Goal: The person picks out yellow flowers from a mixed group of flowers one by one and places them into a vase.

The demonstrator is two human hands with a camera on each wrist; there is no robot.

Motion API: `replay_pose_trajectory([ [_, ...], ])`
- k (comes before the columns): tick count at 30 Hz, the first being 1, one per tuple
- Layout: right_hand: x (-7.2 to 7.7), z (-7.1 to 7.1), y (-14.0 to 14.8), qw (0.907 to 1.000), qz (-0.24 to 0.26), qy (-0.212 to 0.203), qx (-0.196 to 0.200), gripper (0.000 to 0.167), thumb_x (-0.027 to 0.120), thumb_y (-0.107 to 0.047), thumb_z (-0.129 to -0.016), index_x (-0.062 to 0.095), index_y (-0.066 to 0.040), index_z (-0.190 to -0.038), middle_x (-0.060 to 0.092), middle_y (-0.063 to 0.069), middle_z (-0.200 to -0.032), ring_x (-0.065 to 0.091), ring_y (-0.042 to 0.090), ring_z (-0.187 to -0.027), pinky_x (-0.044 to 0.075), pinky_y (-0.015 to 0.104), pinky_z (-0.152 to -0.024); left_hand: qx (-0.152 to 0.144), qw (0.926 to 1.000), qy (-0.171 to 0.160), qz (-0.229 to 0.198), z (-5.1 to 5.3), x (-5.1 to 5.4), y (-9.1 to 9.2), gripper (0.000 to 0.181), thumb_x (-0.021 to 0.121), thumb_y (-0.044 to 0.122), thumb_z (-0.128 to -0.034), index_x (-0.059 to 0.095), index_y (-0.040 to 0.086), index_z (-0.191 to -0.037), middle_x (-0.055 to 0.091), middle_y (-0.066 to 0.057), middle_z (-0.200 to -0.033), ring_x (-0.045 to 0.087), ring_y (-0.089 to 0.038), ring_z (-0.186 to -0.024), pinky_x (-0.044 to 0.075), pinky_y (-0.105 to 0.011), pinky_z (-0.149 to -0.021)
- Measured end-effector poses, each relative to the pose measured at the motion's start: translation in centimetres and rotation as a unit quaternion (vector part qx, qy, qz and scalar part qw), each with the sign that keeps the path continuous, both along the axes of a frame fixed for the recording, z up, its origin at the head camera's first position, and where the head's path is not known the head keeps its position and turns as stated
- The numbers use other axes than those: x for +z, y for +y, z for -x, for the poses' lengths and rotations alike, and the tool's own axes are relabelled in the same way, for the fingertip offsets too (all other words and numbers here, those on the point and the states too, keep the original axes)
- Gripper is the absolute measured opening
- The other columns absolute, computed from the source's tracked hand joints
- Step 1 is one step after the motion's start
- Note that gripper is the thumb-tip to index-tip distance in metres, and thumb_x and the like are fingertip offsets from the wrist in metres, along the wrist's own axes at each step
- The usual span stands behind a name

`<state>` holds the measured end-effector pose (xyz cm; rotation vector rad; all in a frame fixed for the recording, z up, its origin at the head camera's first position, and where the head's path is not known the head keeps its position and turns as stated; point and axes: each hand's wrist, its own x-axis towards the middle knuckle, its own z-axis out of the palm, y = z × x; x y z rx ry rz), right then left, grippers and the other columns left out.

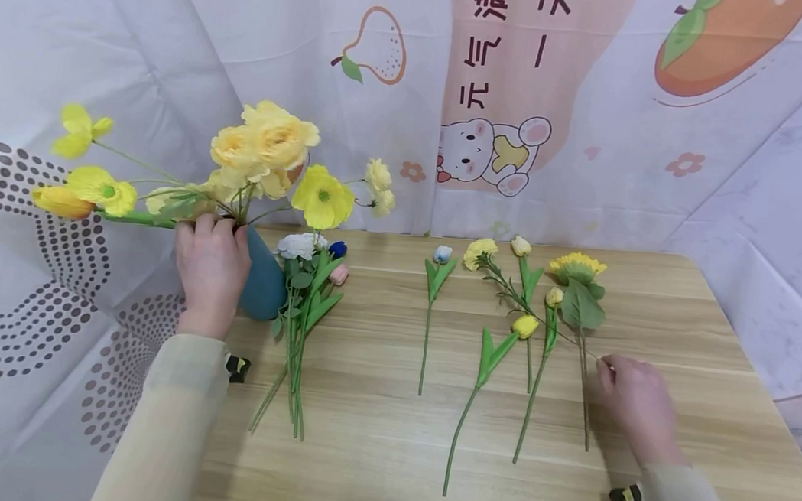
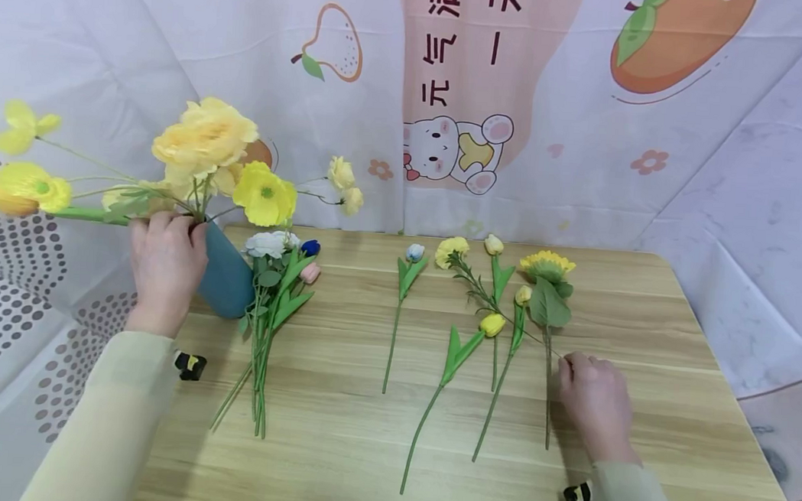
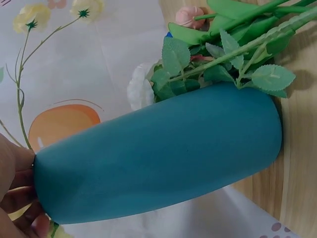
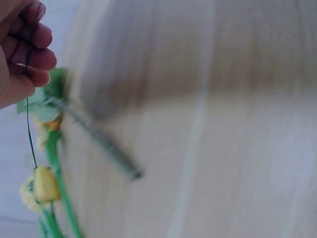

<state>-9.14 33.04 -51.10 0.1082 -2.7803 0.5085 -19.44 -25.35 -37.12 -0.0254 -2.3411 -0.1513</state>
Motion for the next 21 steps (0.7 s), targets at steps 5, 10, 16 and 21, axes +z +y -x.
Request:
replay_pose_trajectory([
  [5, 2.9, -0.5, -2.7, 0.9975, 0.030, -0.064, -0.009, 0.020, 0.060, -0.012, -0.100, 0.069, 0.006, -0.104, 0.071, 0.026, -0.089, 0.068, 0.042, -0.076, 0.054, 0.059, -0.066, -0.004, 0.9973, 0.025, -0.069, -0.8, -0.6, 1.0, 0.025, 0.059, 0.011, -0.1011, 0.060, -0.011, -0.112, 0.053, -0.033, -0.116, 0.044, -0.051, -0.101, 0.035, -0.059, -0.089],
  [10, 4.7, -1.1, -6.3, 0.9937, 0.051, -0.100, 0.006, 0.025, 0.058, -0.016, -0.103, 0.068, 0.007, -0.107, 0.071, 0.021, -0.082, 0.065, 0.027, -0.064, 0.054, 0.044, -0.055, -0.059, 0.9934, 0.074, -0.065, -1.9, -2.0, 3.2, 0.018, 0.058, 0.006, -0.0947, 0.058, -0.007, -0.106, 0.054, -0.029, -0.106, 0.045, -0.047, -0.091, 0.037, -0.056, -0.080],
  [16, 4.3, -2.0, -10.6, 0.9830, 0.108, -0.147, 0.019, 0.020, 0.059, -0.014, -0.100, 0.070, 0.002, -0.104, 0.068, 0.007, -0.074, 0.056, 0.015, -0.059, 0.047, 0.031, -0.052, -0.153, 0.9872, 0.043, 0.005, -2.5, -4.3, 6.8, 0.015, 0.061, 0.003, -0.0919, 0.066, -0.006, -0.103, 0.063, -0.024, -0.098, 0.056, -0.043, -0.088, 0.045, -0.055, -0.078],
  [21, 3.2, -2.4, -13.7, 0.9608, 0.154, -0.228, 0.036, 0.012, 0.062, -0.017, -0.098, 0.069, -0.006, -0.097, 0.059, -0.002, -0.066, 0.049, 0.013, -0.055, 0.041, 0.027, -0.049, -0.190, 0.9760, -0.106, 0.003, -3.2, -6.4, 10.3, 0.013, 0.066, 0.007, -0.0924, 0.072, 0.000, -0.101, 0.070, -0.016, -0.098, 0.061, -0.037, -0.088, 0.052, -0.048, -0.080],
])
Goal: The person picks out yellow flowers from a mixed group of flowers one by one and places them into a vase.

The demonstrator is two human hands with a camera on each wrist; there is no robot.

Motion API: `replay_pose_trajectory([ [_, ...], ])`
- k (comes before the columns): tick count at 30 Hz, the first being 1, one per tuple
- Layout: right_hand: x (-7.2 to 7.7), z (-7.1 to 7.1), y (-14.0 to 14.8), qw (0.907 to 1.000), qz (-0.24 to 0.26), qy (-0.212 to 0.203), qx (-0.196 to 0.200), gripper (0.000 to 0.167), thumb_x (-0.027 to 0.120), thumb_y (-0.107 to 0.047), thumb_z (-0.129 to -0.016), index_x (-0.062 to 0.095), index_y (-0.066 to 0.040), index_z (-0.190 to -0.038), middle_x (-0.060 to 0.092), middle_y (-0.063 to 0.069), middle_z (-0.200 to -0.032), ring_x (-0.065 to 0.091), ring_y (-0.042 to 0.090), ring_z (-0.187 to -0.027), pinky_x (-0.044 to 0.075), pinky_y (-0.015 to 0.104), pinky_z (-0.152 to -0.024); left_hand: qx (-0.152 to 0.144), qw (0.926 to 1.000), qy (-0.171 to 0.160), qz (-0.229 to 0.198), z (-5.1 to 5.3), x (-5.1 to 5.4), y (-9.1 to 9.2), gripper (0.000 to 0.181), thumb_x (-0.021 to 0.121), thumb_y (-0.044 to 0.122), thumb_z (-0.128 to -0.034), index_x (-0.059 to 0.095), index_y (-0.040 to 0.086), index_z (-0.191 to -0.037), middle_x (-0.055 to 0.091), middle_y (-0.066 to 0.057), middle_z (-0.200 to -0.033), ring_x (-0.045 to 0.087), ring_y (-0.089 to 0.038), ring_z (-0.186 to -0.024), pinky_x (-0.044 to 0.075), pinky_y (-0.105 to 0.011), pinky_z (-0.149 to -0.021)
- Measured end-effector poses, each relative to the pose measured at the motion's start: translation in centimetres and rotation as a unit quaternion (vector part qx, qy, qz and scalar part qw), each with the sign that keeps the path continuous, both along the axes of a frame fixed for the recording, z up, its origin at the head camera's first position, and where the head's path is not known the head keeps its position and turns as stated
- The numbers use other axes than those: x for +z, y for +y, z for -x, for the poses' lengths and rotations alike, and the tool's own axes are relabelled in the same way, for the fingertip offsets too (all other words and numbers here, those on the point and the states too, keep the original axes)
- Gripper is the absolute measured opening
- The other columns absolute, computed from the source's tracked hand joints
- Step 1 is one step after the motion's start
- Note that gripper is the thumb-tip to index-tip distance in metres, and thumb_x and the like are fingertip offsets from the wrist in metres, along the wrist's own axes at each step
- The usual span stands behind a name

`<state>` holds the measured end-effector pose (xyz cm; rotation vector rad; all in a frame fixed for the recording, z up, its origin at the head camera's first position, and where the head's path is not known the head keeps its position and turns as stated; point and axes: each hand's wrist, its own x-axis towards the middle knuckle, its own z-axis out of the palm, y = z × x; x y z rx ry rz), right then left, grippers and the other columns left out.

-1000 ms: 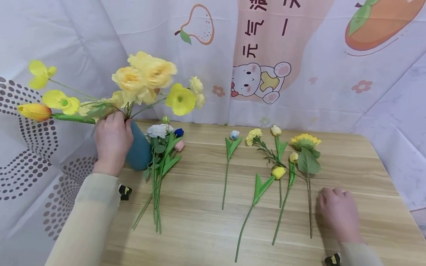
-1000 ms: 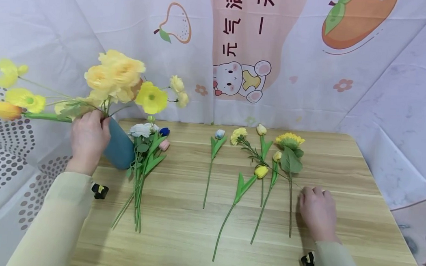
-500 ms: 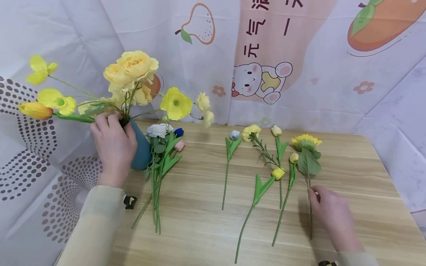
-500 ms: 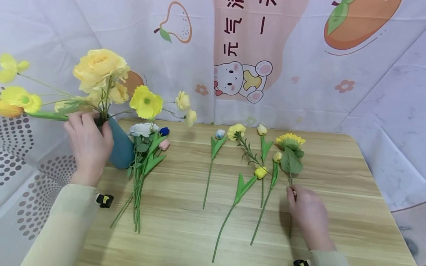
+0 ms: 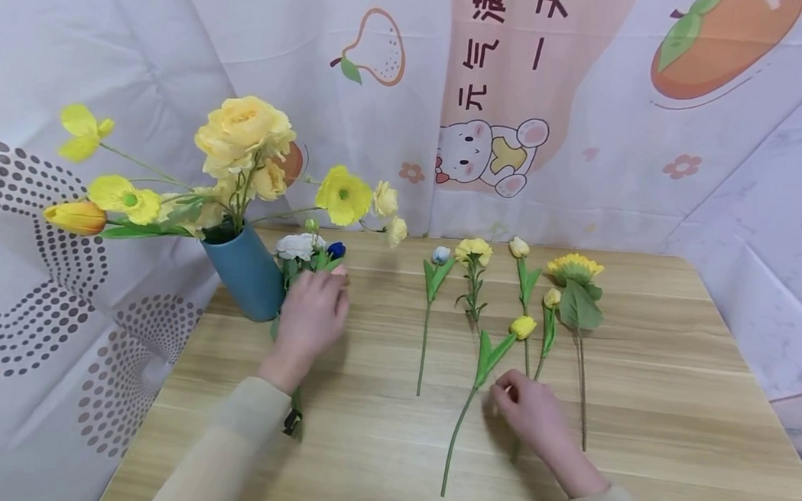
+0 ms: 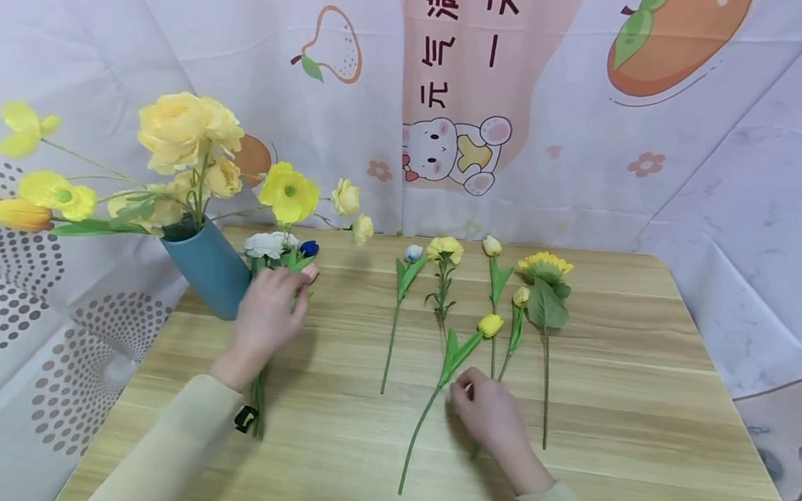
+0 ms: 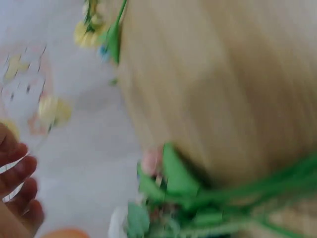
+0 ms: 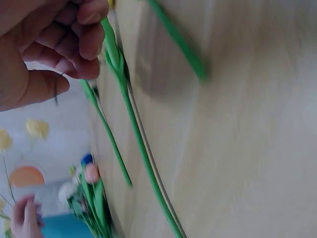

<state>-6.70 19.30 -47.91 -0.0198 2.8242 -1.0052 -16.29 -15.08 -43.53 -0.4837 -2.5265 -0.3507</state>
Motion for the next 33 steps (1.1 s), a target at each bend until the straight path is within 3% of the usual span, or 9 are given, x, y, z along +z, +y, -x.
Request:
replay_pose_trajectory([
  [3, -0.5, -0.2, -1.7, 0.9997, 0.015, -0.018, 0.012, 0.010, 0.064, -0.018, -0.097, 0.066, -0.011, -0.090, 0.054, -0.003, -0.062, 0.046, 0.012, -0.053, 0.036, 0.025, -0.047, -0.007, 0.9934, -0.115, 0.005, -0.4, -1.2, 2.1, 0.017, 0.063, 0.013, -0.0969, 0.074, 0.005, -0.108, 0.073, -0.011, -0.104, 0.066, -0.031, -0.095, 0.055, -0.043, -0.086],
  [6, -0.9, -0.3, -3.0, 0.9993, 0.019, -0.015, 0.029, 0.012, 0.066, -0.017, -0.097, 0.064, -0.014, -0.085, 0.052, -0.005, -0.061, 0.045, 0.011, -0.052, 0.035, 0.024, -0.047, -0.011, 0.9773, -0.211, 0.007, -0.7, -2.4, 4.1, 0.022, 0.060, 0.019, -0.1002, 0.072, 0.009, -0.116, 0.073, -0.009, -0.112, 0.066, -0.028, -0.105, 0.055, -0.044, -0.093],
  [8, -1.2, -0.4, -3.6, 0.9988, 0.018, -0.014, 0.043, 0.012, 0.067, -0.017, -0.096, 0.064, -0.015, -0.085, 0.052, -0.007, -0.061, 0.045, 0.009, -0.053, 0.036, 0.024, -0.047, -0.017, 0.9678, -0.251, 0.013, -0.9, -3.0, 5.2, 0.025, 0.058, 0.021, -0.1019, 0.072, 0.010, -0.120, 0.072, -0.008, -0.118, 0.065, -0.028, -0.112, 0.054, -0.045, -0.098],
  [10, -1.5, -0.4, -4.0, 0.9983, 0.013, -0.010, 0.057, 0.011, 0.068, -0.017, -0.096, 0.065, -0.016, -0.086, 0.052, -0.008, -0.061, 0.045, 0.008, -0.053, 0.037, 0.024, -0.049, -0.027, 0.9624, -0.269, 0.024, -1.0, -3.6, 6.2, 0.027, 0.056, 0.024, -0.1032, 0.071, 0.011, -0.122, 0.071, -0.008, -0.123, 0.064, -0.028, -0.119, 0.051, -0.045, -0.103],
  [13, -1.7, -0.5, -4.0, 0.9970, 0.000, -0.002, 0.078, 0.007, 0.069, -0.017, -0.096, 0.068, -0.016, -0.089, 0.051, -0.009, -0.063, 0.045, 0.008, -0.055, 0.038, 0.025, -0.051, -0.045, 0.9600, -0.273, 0.041, -1.1, -4.2, 7.4, 0.028, 0.056, 0.025, -0.1041, 0.072, 0.011, -0.123, 0.071, -0.007, -0.126, 0.063, -0.028, -0.123, 0.048, -0.043, -0.107],
  [19, -1.8, -0.1, -2.4, 0.9962, -0.016, 0.004, 0.086, 0.006, 0.068, -0.017, -0.098, 0.069, -0.016, -0.092, 0.054, -0.009, -0.067, 0.046, 0.008, -0.058, 0.040, 0.025, -0.053, -0.074, 0.9586, -0.264, 0.078, -1.2, -5.0, 9.6, 0.028, 0.056, 0.026, -0.1041, 0.071, 0.012, -0.124, 0.073, -0.006, -0.123, 0.067, -0.025, -0.116, 0.053, -0.041, -0.100],
  [24, -1.0, 0.5, 0.7, 0.9946, -0.050, 0.058, 0.070, 0.007, 0.067, -0.015, -0.098, 0.071, -0.009, -0.098, 0.060, -0.005, -0.071, 0.050, 0.008, -0.059, 0.045, 0.026, -0.054, -0.099, 0.9545, -0.254, 0.121, -1.4, -5.3, 11.5, 0.035, 0.053, 0.032, -0.1063, 0.064, 0.020, -0.137, 0.068, -0.003, -0.128, 0.063, -0.025, -0.118, 0.052, -0.040, -0.100],
  [29, -0.2, 1.3, 4.5, 0.9890, -0.088, 0.110, 0.044, 0.013, 0.065, -0.012, -0.098, 0.069, -0.001, -0.103, 0.066, 0.004, -0.078, 0.057, 0.014, -0.065, 0.050, 0.034, -0.057, -0.135, 0.9445, -0.246, 0.171, -1.5, -5.7, 13.0, 0.041, 0.050, 0.040, -0.1073, 0.054, 0.032, -0.148, 0.060, -0.001, -0.128, 0.055, -0.021, -0.108, 0.049, -0.038, -0.094],
  [33, 0.2, 1.9, 7.6, 0.9853, -0.117, 0.122, 0.022, 0.022, 0.064, -0.014, -0.098, 0.067, 0.004, -0.110, 0.068, 0.015, -0.086, 0.064, 0.029, -0.073, 0.054, 0.047, -0.061, -0.135, 0.9347, -0.261, 0.200, -1.7, -6.2, 13.8, 0.044, 0.047, 0.047, -0.1070, 0.052, 0.037, -0.150, 0.054, -0.001, -0.139, 0.050, -0.022, -0.114, 0.045, -0.040, -0.099],
])
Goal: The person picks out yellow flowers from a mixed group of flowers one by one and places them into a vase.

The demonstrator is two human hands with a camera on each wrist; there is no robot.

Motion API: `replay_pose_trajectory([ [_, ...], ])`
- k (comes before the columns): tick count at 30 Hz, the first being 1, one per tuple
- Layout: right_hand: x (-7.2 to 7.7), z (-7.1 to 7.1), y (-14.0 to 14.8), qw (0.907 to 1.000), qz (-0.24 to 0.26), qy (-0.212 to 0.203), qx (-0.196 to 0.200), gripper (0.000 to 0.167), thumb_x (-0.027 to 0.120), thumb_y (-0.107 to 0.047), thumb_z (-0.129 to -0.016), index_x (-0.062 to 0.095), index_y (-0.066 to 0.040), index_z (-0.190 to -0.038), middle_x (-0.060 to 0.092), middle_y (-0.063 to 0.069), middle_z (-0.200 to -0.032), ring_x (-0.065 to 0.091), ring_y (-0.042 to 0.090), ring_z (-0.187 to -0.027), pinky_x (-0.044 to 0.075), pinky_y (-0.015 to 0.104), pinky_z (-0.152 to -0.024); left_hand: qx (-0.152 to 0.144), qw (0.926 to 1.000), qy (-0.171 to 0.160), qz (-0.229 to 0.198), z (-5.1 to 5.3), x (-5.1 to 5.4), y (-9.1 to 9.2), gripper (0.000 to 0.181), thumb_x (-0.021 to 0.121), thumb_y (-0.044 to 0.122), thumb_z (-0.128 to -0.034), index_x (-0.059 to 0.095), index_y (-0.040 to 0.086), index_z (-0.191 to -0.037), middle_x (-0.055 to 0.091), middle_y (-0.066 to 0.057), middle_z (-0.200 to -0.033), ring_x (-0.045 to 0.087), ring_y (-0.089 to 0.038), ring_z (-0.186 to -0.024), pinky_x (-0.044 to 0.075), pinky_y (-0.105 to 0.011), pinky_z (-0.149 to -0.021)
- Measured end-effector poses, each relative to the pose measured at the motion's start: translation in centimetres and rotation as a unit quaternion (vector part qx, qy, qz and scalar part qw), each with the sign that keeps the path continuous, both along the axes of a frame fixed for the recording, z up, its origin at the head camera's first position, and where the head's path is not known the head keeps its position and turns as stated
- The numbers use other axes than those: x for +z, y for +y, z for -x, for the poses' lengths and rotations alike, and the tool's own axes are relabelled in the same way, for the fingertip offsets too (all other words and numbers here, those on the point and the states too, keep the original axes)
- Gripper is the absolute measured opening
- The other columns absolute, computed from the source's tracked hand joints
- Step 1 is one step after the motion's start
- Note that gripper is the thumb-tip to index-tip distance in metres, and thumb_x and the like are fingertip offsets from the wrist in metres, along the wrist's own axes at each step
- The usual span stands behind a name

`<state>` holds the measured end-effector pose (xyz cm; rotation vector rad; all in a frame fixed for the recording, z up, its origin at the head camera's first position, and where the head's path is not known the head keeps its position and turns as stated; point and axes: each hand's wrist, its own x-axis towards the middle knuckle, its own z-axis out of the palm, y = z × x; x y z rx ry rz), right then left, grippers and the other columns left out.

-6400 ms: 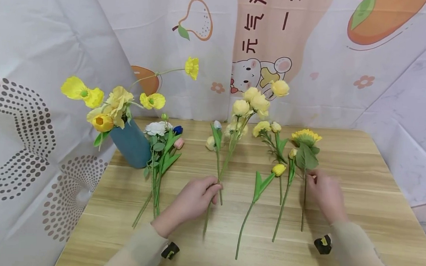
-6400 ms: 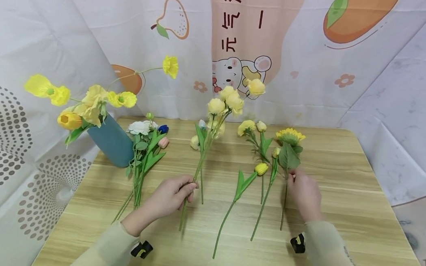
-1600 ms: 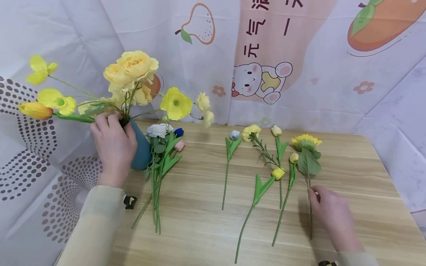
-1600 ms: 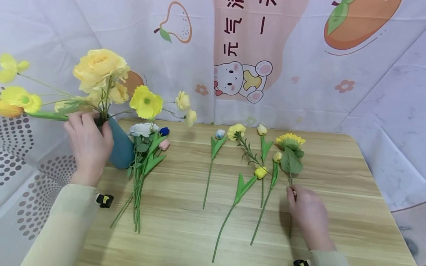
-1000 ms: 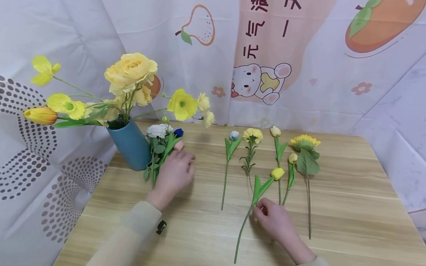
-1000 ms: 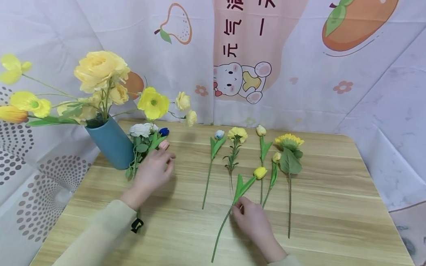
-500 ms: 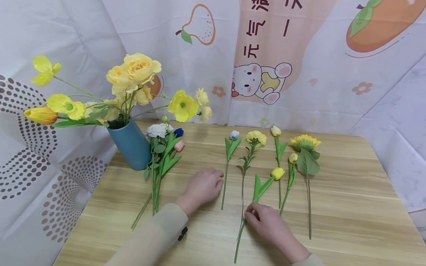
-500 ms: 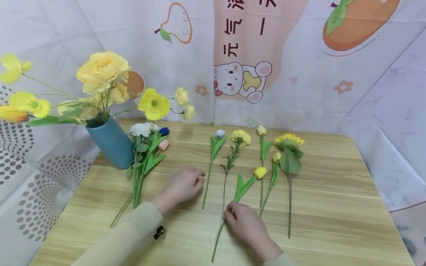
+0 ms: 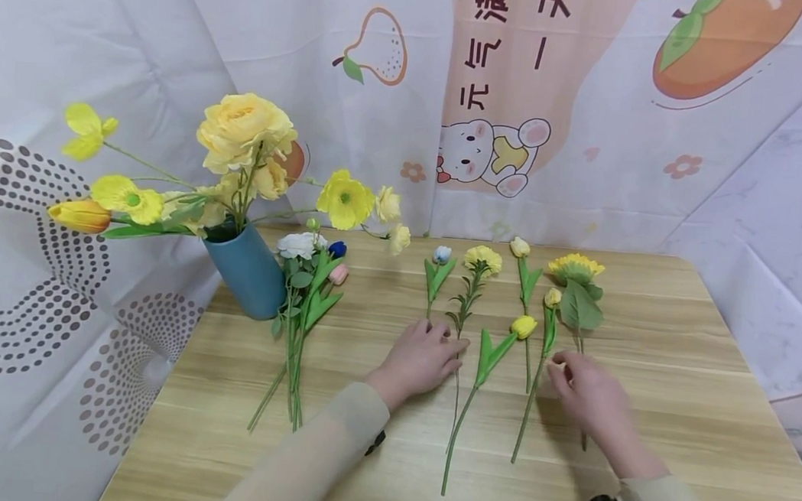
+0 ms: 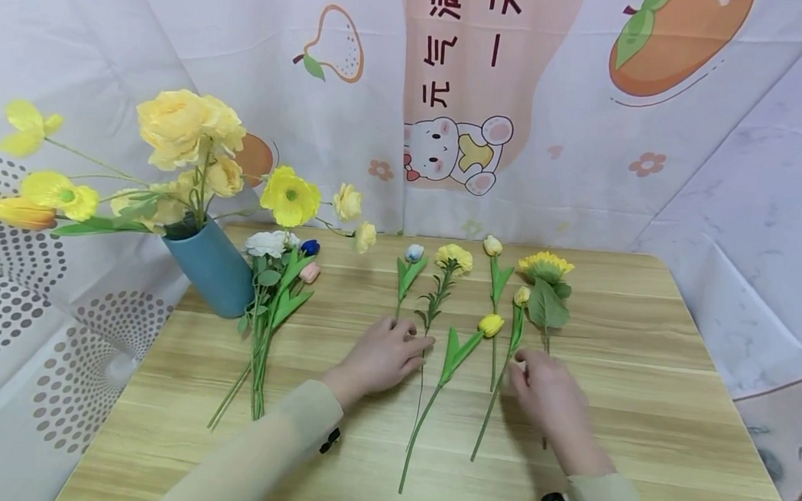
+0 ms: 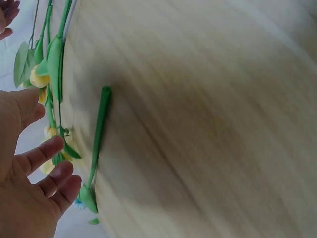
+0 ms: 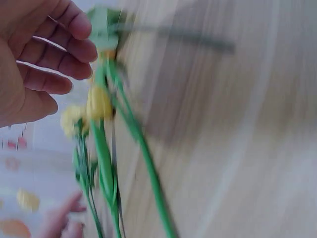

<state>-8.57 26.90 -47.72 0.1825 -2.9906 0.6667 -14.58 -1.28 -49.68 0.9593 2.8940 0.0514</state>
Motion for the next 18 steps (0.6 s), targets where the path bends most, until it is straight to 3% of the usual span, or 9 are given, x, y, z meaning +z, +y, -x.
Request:
replay_pose_trajectory([
  [4, -0.3, 0.2, 3.0, 0.9992, -0.022, 0.012, -0.031, 0.032, 0.065, -0.016, -0.097, 0.062, 0.008, -0.118, 0.066, 0.032, -0.105, 0.062, 0.051, -0.092, 0.051, 0.064, -0.075, 0.001, 0.9997, -0.008, 0.025, -0.2, -0.4, 0.3, 0.043, 0.046, 0.050, -0.1067, 0.056, 0.036, -0.146, 0.052, 0.000, -0.144, 0.047, -0.023, -0.118, 0.041, -0.041, -0.101],
  [7, -0.8, 0.3, 4.8, 0.9984, -0.030, 0.010, -0.047, 0.040, 0.065, -0.018, -0.098, 0.058, 0.010, -0.125, 0.059, 0.039, -0.120, 0.054, 0.061, -0.105, 0.044, 0.072, -0.087, 0.004, 0.9996, 0.001, 0.028, -0.3, -0.7, 0.3, 0.039, 0.047, 0.049, -0.1066, 0.063, 0.031, -0.138, 0.055, 0.001, -0.139, 0.048, -0.023, -0.116, 0.041, -0.040, -0.099],
  [18, -2.8, 0.1, 8.2, 0.9943, -0.047, -0.073, -0.062, 0.066, 0.057, -0.036, -0.104, 0.040, 0.015, -0.142, 0.037, 0.047, -0.138, 0.039, 0.070, -0.116, 0.032, 0.079, -0.097, 0.023, 0.9951, 0.095, -0.015, 0.1, -0.9, -0.4, 0.028, 0.055, 0.030, -0.1059, 0.078, 0.015, -0.107, 0.073, 0.000, -0.108, 0.061, -0.019, -0.098, 0.050, -0.033, -0.088],
])
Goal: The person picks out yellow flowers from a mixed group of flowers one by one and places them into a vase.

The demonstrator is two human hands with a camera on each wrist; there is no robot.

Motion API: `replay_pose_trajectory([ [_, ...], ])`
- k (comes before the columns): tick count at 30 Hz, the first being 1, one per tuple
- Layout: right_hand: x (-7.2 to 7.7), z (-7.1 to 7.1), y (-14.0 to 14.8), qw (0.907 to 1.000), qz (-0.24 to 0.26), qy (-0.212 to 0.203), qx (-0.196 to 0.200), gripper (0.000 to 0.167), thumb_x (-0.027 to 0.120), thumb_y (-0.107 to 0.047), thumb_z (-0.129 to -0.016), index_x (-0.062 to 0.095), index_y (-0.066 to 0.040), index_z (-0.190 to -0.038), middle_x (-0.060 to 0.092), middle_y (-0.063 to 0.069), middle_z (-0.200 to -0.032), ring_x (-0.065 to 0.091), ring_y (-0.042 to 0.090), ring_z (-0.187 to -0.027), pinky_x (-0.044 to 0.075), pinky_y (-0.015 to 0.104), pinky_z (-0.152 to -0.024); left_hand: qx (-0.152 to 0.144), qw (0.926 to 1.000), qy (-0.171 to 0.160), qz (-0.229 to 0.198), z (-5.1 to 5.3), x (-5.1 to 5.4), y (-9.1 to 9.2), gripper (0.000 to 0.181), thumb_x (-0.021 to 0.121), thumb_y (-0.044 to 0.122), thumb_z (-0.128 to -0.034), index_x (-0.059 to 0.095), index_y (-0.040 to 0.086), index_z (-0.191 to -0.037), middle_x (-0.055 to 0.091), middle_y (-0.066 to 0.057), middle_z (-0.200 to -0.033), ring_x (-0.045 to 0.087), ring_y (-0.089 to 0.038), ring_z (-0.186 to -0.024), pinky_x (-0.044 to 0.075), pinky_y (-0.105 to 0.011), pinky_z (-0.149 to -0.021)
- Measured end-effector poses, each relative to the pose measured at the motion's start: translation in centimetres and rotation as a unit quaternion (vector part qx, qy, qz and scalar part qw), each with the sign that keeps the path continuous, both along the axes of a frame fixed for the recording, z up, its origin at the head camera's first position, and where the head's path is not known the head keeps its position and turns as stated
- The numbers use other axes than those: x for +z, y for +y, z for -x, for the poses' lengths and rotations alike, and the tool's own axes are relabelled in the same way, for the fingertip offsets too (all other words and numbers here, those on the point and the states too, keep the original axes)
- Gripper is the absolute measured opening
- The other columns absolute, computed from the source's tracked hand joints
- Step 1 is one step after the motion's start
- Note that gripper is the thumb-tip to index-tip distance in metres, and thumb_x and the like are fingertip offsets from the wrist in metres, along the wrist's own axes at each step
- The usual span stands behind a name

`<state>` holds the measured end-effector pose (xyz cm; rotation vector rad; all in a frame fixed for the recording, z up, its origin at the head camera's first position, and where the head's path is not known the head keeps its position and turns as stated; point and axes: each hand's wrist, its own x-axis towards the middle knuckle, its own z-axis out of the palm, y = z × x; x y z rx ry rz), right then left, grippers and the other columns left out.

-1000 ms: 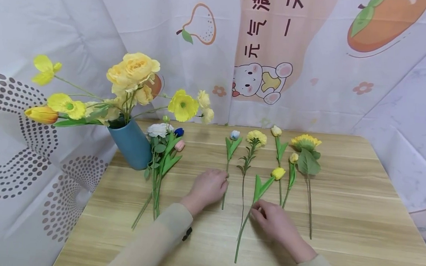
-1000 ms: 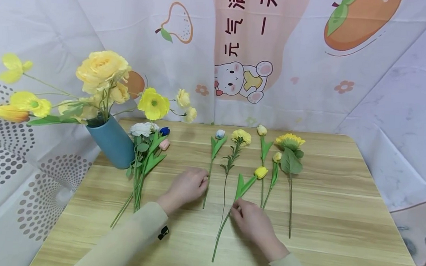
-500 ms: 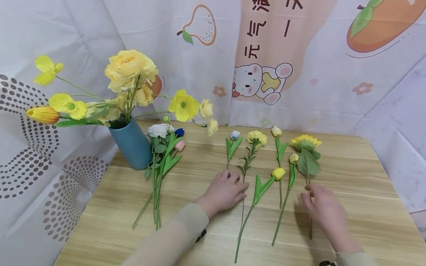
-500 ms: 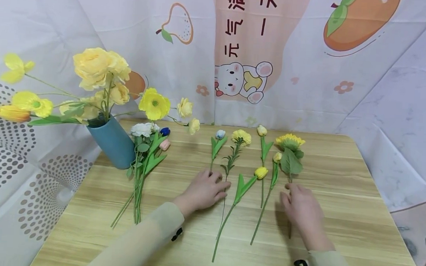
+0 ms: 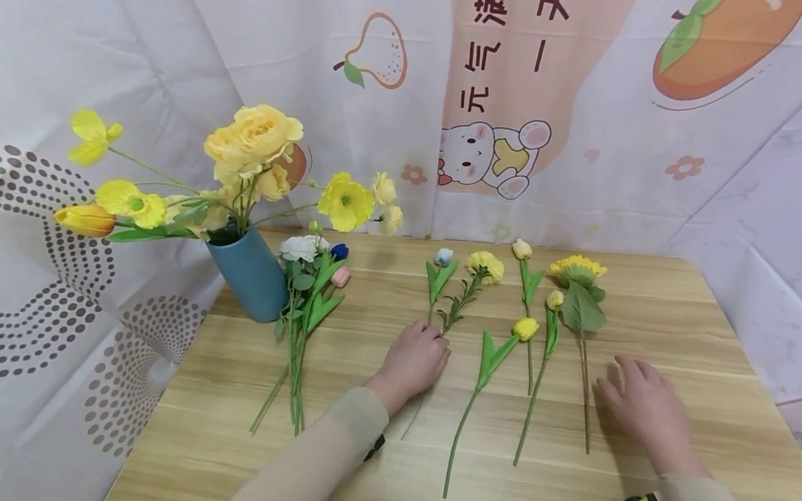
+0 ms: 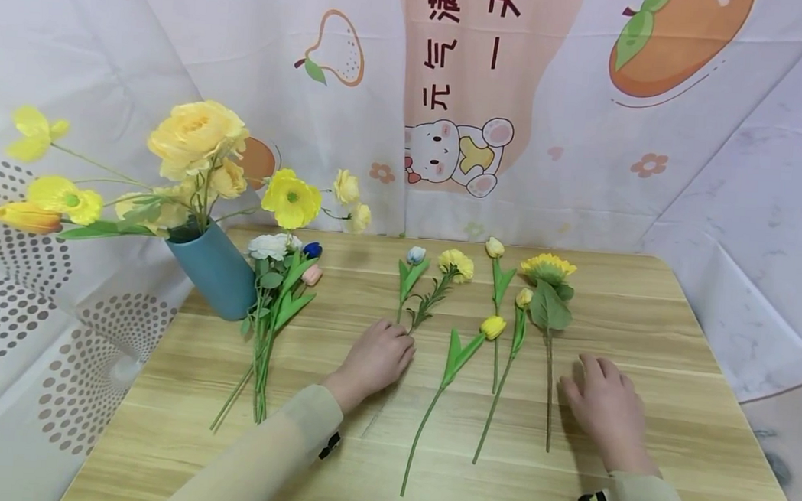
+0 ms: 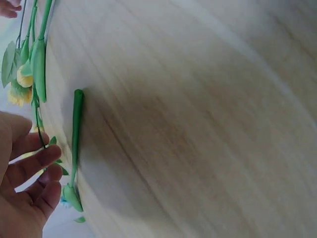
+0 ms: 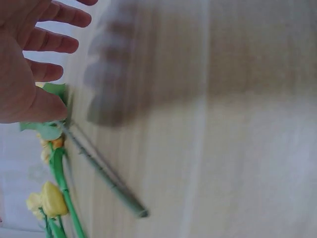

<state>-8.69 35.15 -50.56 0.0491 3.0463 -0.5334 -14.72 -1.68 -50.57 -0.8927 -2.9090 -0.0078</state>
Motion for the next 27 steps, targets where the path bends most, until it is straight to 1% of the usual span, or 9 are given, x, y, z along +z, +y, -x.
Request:
replay_pose_trajectory([
  [2, -0.3, -0.1, 0.3, 1.0000, 0.001, -0.007, 0.000, 0.068, 0.056, -0.038, -0.104, 0.039, 0.015, -0.143, 0.035, 0.048, -0.139, 0.038, 0.071, -0.117, 0.031, 0.081, -0.096, 0.003, 0.9998, 0.016, 0.011, 0.0, 0.2, -0.1, 0.026, 0.057, 0.028, -0.1051, 0.079, 0.014, -0.102, 0.074, -0.001, -0.102, 0.064, -0.018, -0.096, 0.052, -0.032, -0.087],
  [4, -0.5, -0.2, 0.5, 1.0000, 0.003, -0.008, 0.000, 0.068, 0.055, -0.038, -0.105, 0.039, 0.016, -0.142, 0.035, 0.048, -0.139, 0.037, 0.072, -0.116, 0.031, 0.081, -0.095, 0.009, 0.9994, 0.024, 0.023, 0.0, 0.6, -0.4, 0.022, 0.060, 0.024, -0.1034, 0.079, 0.013, -0.099, 0.074, -0.002, -0.097, 0.066, -0.018, -0.093, 0.054, -0.031, -0.086],
  [6, -0.7, -0.3, 0.7, 1.0000, 0.004, -0.007, 0.001, 0.067, 0.055, -0.039, -0.105, 0.040, 0.015, -0.141, 0.035, 0.048, -0.138, 0.037, 0.072, -0.115, 0.031, 0.082, -0.094, 0.016, 0.9991, 0.023, 0.030, 0.1, 0.8, -0.7, 0.016, 0.064, 0.019, -0.1012, 0.078, 0.012, -0.099, 0.075, -0.002, -0.096, 0.067, -0.017, -0.092, 0.055, -0.031, -0.084],
  [8, -0.8, -0.4, 0.8, 1.0000, 0.004, -0.008, 0.002, 0.065, 0.055, -0.038, -0.105, 0.041, 0.015, -0.140, 0.034, 0.049, -0.138, 0.036, 0.073, -0.115, 0.031, 0.082, -0.094, 0.027, 0.9992, 0.014, 0.028, 0.1, 1.1, -1.0, 0.011, 0.067, 0.013, -0.0977, 0.078, 0.012, -0.100, 0.075, -0.003, -0.098, 0.067, -0.018, -0.091, 0.056, -0.031, -0.084],
  [11, -0.9, -0.4, 1.0, 0.9999, -0.004, -0.015, 0.003, 0.066, 0.056, -0.042, -0.104, 0.043, 0.013, -0.139, 0.033, 0.049, -0.139, 0.034, 0.073, -0.117, 0.031, 0.083, -0.094, 0.034, 0.9991, 0.004, 0.023, 0.1, 1.3, -1.6, 0.013, 0.069, 0.006, -0.0941, 0.078, 0.011, -0.102, 0.075, -0.003, -0.101, 0.068, -0.018, -0.092, 0.056, -0.031, -0.086],
  [17, -1.0, -0.4, 1.1, 0.9992, -0.018, -0.036, 0.005, 0.072, 0.054, -0.051, -0.103, 0.041, 0.009, -0.142, 0.027, 0.049, -0.143, 0.029, 0.073, -0.122, 0.028, 0.084, -0.095, 0.042, 0.9989, -0.009, 0.018, 0.3, 1.1, -2.6, 0.019, 0.068, 0.003, -0.0946, 0.075, 0.009, -0.111, 0.075, -0.005, -0.108, 0.070, -0.019, -0.100, 0.056, -0.033, -0.093],
  [22, -1.4, -0.4, 1.1, 0.9991, -0.026, -0.032, 0.012, 0.071, 0.052, -0.050, -0.104, 0.040, 0.008, -0.143, 0.027, 0.048, -0.144, 0.029, 0.073, -0.122, 0.028, 0.084, -0.095, 0.056, 0.9984, -0.005, 0.011, 0.3, 1.0, -3.1, 0.015, 0.066, 0.002, -0.0959, 0.069, 0.008, -0.110, 0.075, -0.007, -0.106, 0.070, -0.021, -0.096, 0.058, -0.034, -0.087],
  [25, -1.7, -0.5, 1.1, 0.9991, -0.027, -0.028, 0.016, 0.070, 0.051, -0.049, -0.105, 0.039, 0.008, -0.144, 0.027, 0.048, -0.144, 0.029, 0.073, -0.123, 0.028, 0.084, -0.096, 0.066, 0.9977, -0.001, 0.017, 0.3, 1.0, -3.4, 0.017, 0.066, 0.004, -0.0952, 0.070, 0.007, -0.111, 0.076, -0.008, -0.105, 0.070, -0.023, -0.096, 0.058, -0.036, -0.086],
  [27, -1.8, -0.6, 1.0, 0.9992, -0.026, -0.026, 0.017, 0.068, 0.051, -0.048, -0.105, 0.039, 0.008, -0.143, 0.027, 0.048, -0.143, 0.029, 0.073, -0.123, 0.028, 0.084, -0.096, 0.077, 0.9968, -0.008, 0.016, 0.3, 1.0, -3.6, 0.018, 0.067, 0.003, -0.0936, 0.072, 0.006, -0.111, 0.076, -0.008, -0.103, 0.070, -0.023, -0.095, 0.058, -0.036, -0.085],
])
